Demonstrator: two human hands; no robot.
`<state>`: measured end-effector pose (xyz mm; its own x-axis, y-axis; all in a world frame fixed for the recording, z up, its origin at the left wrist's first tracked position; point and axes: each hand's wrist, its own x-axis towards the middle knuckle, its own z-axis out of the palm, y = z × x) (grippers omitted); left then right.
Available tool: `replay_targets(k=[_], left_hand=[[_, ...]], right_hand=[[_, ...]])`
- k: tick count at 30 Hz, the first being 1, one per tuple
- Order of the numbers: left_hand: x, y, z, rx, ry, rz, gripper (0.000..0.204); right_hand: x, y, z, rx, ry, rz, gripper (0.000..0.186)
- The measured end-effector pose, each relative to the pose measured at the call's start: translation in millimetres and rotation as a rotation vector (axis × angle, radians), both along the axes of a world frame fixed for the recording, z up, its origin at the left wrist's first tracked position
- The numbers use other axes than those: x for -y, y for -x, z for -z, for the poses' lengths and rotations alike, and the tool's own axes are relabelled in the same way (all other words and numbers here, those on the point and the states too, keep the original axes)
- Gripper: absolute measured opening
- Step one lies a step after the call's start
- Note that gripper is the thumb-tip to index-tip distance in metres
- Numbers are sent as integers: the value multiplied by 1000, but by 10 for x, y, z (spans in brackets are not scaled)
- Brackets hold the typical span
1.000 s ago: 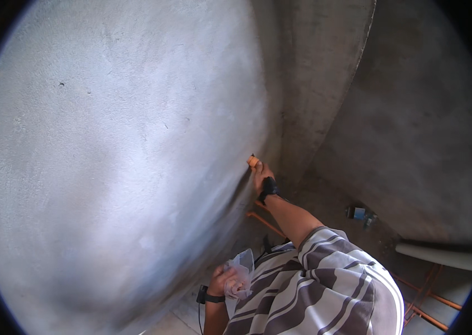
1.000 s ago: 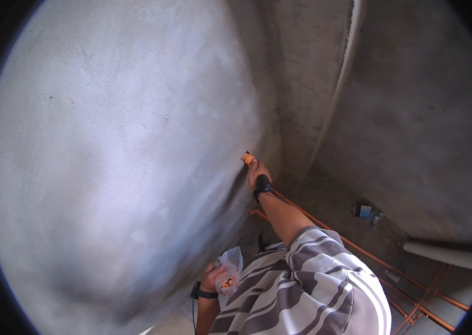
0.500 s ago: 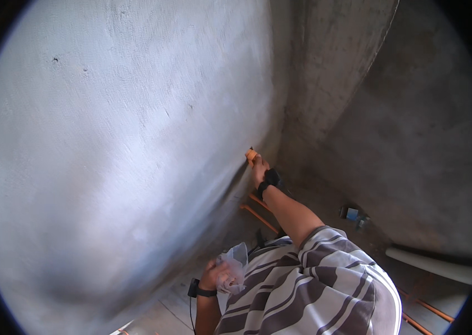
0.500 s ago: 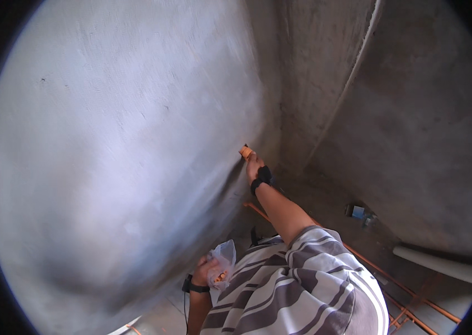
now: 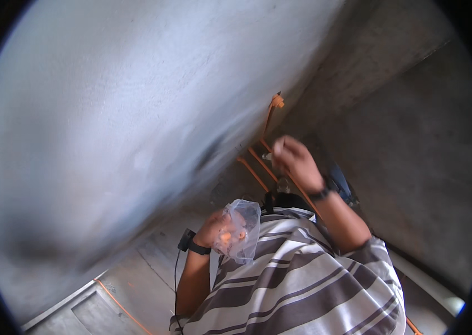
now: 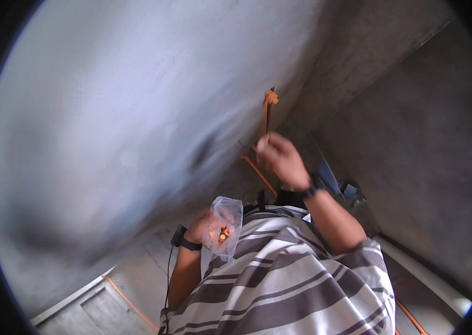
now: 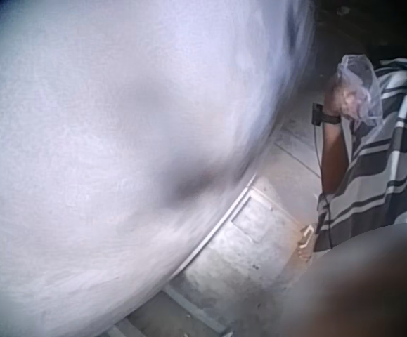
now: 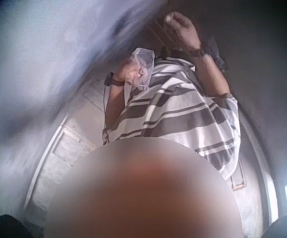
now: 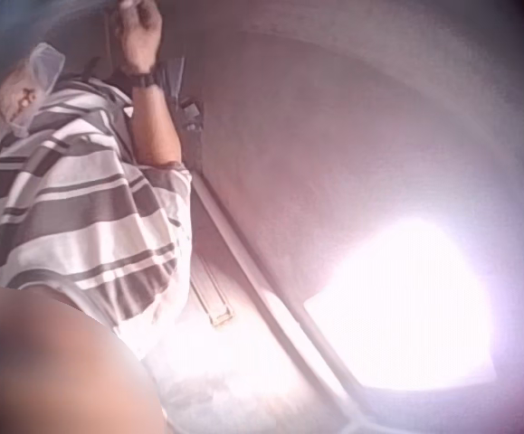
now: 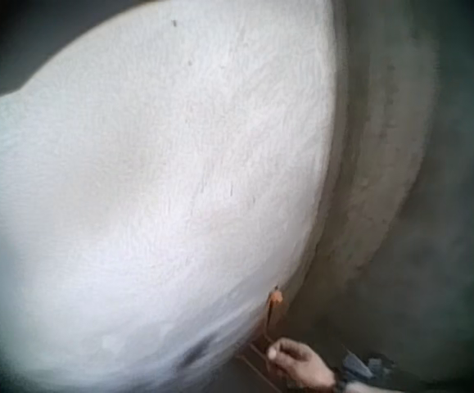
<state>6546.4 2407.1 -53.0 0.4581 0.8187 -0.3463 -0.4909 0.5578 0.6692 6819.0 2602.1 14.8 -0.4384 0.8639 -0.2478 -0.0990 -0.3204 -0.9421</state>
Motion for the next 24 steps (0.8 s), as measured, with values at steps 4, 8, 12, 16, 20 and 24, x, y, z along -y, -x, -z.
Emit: replay_targets(k=[4, 8, 12, 16, 20, 24], left_hand=[[36, -25, 4, 44, 181, 29, 53], [174, 110, 286, 81, 326, 262, 74], [36, -203, -61, 34, 324, 498, 82], [23, -341, -357, -36, 240, 716, 86], [193, -766, -832, -96, 279, 906, 87], [618, -1753, -1707, -170, 283, 1011, 87]], right_hand=[[864, -105, -911, 83, -642, -365, 10], [1419, 198, -973, 576, -839, -538, 14], [2007, 360, -974, 964, -767, -515, 11], [2545, 502, -634, 995, -615, -211, 16], [3006, 156, -1030, 925, -380, -107, 22], [3736, -828, -1864, 965, -451, 69, 22]])
